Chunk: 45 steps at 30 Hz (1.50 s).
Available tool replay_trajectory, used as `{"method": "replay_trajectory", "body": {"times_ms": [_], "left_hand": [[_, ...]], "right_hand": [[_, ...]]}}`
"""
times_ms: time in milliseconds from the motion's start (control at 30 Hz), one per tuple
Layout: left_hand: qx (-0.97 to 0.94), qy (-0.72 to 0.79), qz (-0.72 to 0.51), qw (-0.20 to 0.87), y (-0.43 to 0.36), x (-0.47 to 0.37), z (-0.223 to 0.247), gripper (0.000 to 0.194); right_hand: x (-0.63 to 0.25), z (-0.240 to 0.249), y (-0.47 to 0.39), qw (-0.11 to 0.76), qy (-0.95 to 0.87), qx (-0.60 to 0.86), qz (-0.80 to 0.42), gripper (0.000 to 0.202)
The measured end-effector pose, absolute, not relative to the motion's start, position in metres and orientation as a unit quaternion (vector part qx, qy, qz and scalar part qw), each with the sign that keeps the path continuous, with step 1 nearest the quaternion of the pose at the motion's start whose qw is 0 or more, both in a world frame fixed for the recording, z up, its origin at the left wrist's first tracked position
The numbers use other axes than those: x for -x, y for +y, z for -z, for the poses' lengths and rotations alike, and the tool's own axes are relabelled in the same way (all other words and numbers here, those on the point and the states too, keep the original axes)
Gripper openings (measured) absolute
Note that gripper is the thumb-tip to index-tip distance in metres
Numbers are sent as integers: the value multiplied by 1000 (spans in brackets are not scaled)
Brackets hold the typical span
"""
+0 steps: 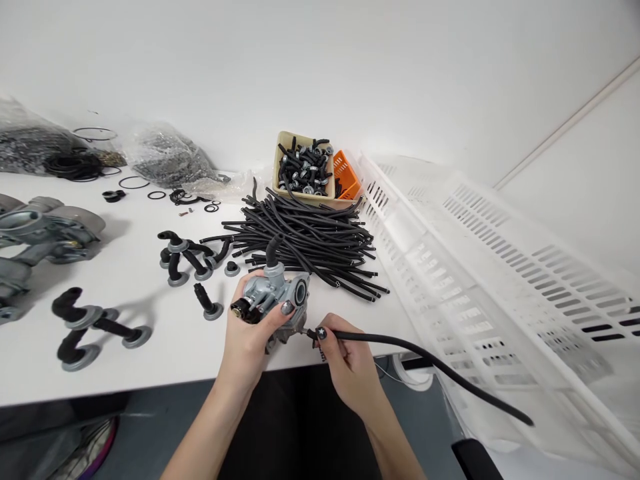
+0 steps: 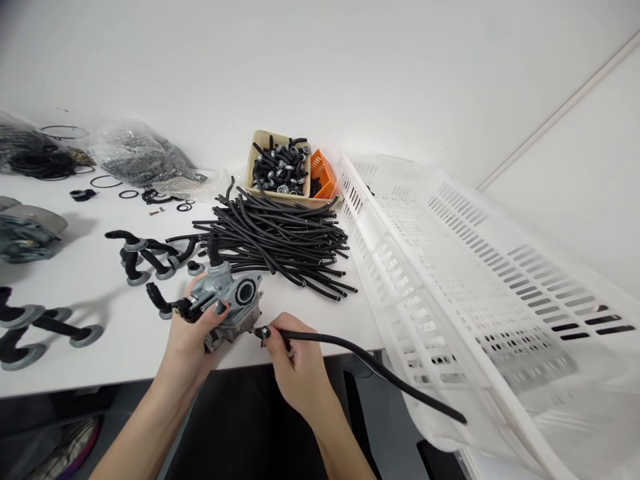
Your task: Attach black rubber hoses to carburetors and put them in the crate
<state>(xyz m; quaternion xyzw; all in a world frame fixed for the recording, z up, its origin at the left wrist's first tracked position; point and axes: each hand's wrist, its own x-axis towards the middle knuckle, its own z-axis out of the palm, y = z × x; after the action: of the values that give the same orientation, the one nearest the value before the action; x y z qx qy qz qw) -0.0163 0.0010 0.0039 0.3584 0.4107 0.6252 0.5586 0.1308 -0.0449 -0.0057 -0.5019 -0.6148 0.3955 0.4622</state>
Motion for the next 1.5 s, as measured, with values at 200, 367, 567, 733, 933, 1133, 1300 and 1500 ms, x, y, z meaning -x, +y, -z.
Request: {"method": "replay_trajectory", "body": {"times_ms": [200,367,567,733,933,1133,1300,1500], "left_hand": [[-358,427,-632,538,1,13,-5,52],[-346,427,-648,527,2,12,-4,50],[-361,430,-634,531,0,15,-2,50],[-355,440,-632,531,-2,13,-6,50],[-357,452,-631,519,-1,11,-10,51],[-373,436,-610,547,1,16,-6,53],[-331,400,-620,588,0,19,-7,54],[-317,353,-589,655,4,23,0,73]], "right_hand": [[-124,6,-40,487,-623,525,-315,34],[-122,6,-40,485,-633,513,-318,31],[-121,5,-38,498,-631,512,-302,29],[-121,5,-38,496,-649,496,-294,28],[-120,7,-36,500,-649,503,-273,28],[-128,5,-34,503,-639,469,-346,25],[-128,7,-32,594,-480,470,-443,17],[-118,12,-30,664,-356,490,-439,23]]}}
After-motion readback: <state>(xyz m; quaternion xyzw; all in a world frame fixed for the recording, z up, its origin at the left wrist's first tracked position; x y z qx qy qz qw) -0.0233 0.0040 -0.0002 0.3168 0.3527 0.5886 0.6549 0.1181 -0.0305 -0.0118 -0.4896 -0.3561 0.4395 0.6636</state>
